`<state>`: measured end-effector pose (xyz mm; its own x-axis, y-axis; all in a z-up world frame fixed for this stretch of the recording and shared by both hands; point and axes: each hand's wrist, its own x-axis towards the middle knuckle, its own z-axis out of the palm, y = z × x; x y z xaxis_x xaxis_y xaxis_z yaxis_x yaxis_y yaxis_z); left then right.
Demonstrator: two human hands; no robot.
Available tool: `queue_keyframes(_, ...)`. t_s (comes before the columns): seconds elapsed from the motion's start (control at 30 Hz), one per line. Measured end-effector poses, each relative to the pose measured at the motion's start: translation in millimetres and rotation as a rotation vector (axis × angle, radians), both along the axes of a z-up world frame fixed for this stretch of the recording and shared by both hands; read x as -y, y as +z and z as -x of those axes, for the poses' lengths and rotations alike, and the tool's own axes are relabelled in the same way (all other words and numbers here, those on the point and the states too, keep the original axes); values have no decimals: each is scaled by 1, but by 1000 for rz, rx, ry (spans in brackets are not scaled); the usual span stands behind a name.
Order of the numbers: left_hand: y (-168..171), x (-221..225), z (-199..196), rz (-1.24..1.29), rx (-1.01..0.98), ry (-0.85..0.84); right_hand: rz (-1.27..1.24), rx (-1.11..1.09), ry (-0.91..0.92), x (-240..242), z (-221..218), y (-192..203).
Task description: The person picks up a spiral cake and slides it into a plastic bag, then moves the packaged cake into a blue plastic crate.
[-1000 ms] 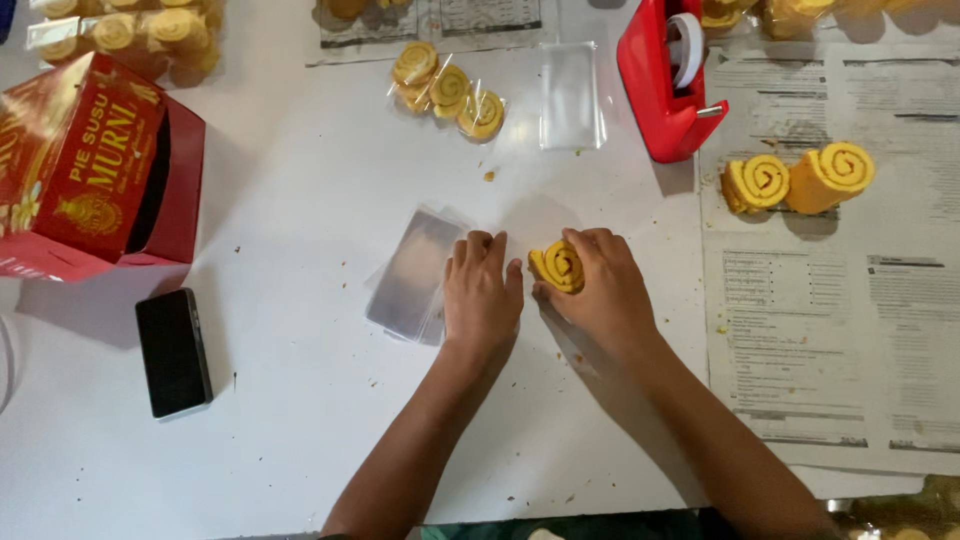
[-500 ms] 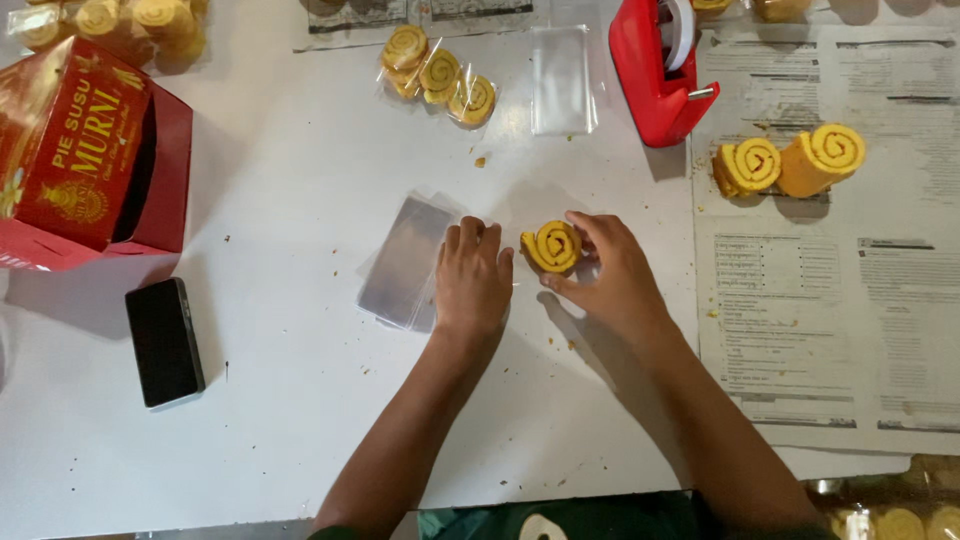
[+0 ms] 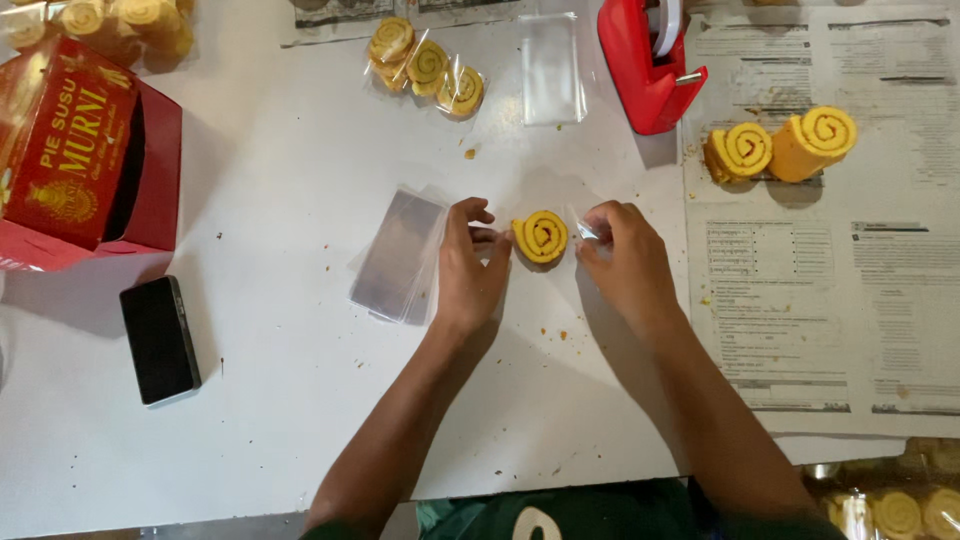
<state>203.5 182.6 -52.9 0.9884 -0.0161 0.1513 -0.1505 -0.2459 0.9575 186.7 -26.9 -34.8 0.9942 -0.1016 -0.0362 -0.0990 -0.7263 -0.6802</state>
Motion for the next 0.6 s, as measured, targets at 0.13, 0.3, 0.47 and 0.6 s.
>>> queue_keyframes(0.13, 11, 8, 8, 136, 6, -23, -286, 4, -13, -9, 5, 12)
queue_keyframes(0.3, 14, 12, 12, 190, 62, -72, -540, 88, -92, -12, 1, 1)
queue_keyframes(0.47, -13, 13, 1, 167, 45, -62, -524, 124, -68, -11, -2, -13)
queue_keyframes(0.6, -6, 11, 1, 8, 58, -112, -399, 223, -39, -16, 0, -10)
